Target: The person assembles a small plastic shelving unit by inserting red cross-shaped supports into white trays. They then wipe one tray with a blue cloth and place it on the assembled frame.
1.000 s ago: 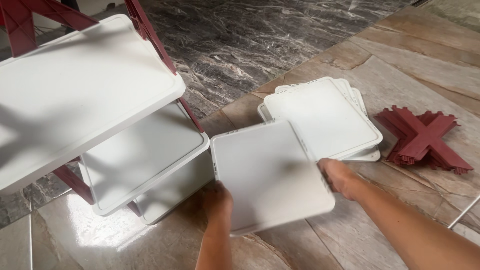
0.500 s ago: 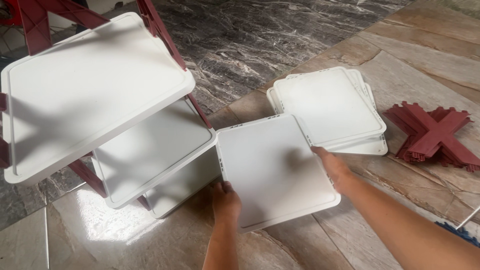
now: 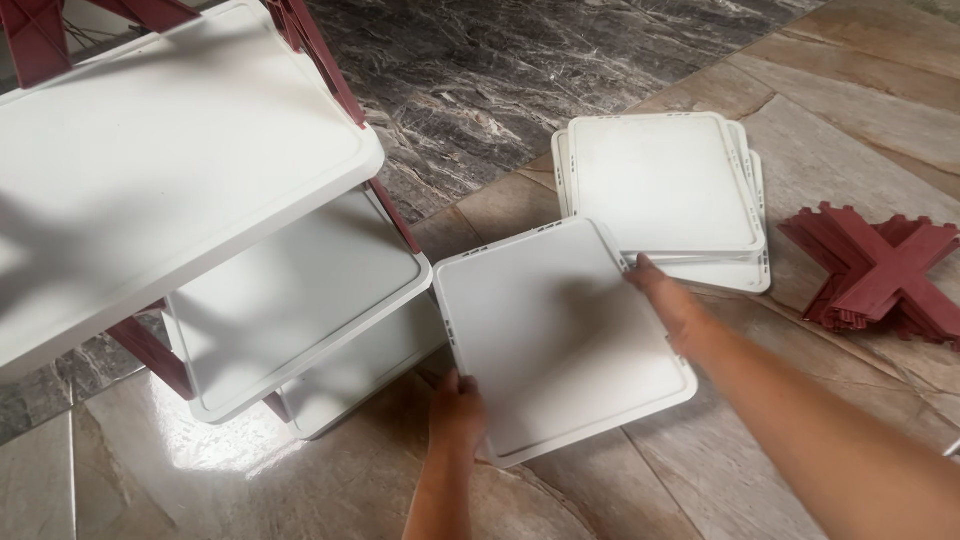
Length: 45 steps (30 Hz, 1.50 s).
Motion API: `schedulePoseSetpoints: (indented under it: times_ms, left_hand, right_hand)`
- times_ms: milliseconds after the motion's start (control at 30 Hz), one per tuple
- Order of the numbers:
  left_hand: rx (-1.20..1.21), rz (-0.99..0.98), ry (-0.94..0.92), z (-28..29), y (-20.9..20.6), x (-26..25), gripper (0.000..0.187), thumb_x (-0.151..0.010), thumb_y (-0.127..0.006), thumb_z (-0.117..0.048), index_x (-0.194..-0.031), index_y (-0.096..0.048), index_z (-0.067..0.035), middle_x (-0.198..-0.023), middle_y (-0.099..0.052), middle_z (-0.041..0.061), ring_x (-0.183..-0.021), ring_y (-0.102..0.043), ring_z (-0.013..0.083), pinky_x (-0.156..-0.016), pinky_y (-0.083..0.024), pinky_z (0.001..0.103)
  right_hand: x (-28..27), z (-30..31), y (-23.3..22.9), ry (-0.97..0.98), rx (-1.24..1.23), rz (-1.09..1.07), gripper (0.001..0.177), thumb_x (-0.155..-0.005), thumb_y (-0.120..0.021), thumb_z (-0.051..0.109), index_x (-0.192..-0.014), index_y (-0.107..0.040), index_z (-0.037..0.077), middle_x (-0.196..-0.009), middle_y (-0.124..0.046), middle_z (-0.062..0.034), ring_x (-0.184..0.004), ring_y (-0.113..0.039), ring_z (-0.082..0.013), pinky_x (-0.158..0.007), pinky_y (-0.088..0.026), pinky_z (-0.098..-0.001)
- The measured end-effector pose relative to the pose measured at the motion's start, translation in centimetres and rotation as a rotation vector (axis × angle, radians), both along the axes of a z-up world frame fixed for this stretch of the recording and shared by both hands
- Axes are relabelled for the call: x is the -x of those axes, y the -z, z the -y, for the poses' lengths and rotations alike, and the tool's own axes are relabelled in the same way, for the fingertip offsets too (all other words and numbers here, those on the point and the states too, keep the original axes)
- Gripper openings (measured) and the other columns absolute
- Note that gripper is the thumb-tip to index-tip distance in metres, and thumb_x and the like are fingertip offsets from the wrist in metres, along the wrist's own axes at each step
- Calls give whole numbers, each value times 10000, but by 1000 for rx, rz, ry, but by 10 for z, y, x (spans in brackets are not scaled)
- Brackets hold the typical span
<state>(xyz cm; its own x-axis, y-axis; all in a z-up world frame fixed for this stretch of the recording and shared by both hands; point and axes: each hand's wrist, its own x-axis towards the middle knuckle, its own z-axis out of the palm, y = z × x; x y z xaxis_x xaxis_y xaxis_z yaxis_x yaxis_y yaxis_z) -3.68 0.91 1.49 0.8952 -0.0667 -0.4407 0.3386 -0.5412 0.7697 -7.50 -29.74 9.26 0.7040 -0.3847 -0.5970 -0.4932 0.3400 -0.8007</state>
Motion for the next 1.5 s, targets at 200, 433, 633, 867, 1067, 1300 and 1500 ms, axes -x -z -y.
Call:
schedulePoseSetpoints:
  times_ms: [200,433,633,867,1067,1300,1500]
  left_hand:
    - [-262,278,188,0,8,13,308,-914,-544,-228,-1106,-709,-53,-1140,-702,221,-1100,-631,412,-941,-510,484]
    - [-312,60,177,-11,-3,14,306,-903,-585,-226,-1064,-731,-11,-1070,-754,230,-1006,-727,367,-907,-581,433]
    - [-498,-224,270,-26,-4,16,318,-946,-569,-238,-1102,-691,10,-1139,-739,228,-1025,-762,327,-905,-623,403]
    - [-516,-130,376,-24,-15,25,362,-896,-624,-207,-1201,-709,-32,-1252,-703,210,-1177,-689,338,-1004,-565,380]
    - [-425,-84,415,-9,-47,34,425,-888,-617,-247,-1273,-674,-76,-1300,-687,172,-1234,-658,321,-1055,-534,384]
    - [-613,-30,577,17,-73,43,582,-939,-591,-327,-1457,-475,-87,-1473,-557,173,-1364,-553,336,-1136,-465,430]
    - [-545,-53,592,57,-101,53,571,-951,-586,-337,-1473,-487,-125,-1558,-404,163,-1424,-457,347,-1165,-439,431]
  right_hand:
    - [9,3,15,-81,498,16,613,-902,-579,327,-1475,-571,110,-1419,-664,-187,-1327,-602,-320,-1086,-464,-398]
    - [45,-13,35,-228,929,-203,503,-927,-565,291,-1390,-607,97,-1020,-750,-238,-944,-722,-373,-888,-555,-478]
    - [59,-9,32,-441,903,-245,462,-884,-603,299,-1259,-649,33,-1062,-744,-177,-967,-753,-313,-890,-602,-415]
    - [67,-5,32,-538,927,-251,458,-872,-604,282,-1245,-704,36,-1230,-696,-150,-1099,-702,-321,-969,-557,-431]
    - [73,23,40,-600,983,-165,559,-833,-631,276,-1365,-614,104,-1269,-683,-139,-1157,-666,-300,-1011,-525,-409]
    - [129,91,21,-1068,1136,-792,475,-803,-741,238,-1214,-713,2,-1151,-773,-189,-1033,-771,-272,-882,-610,-401]
    - [169,121,15,-1264,1027,-1069,719,-711,-900,407,-1294,-704,35,-1334,-697,-155,-1184,-698,-295,-945,-582,-395]
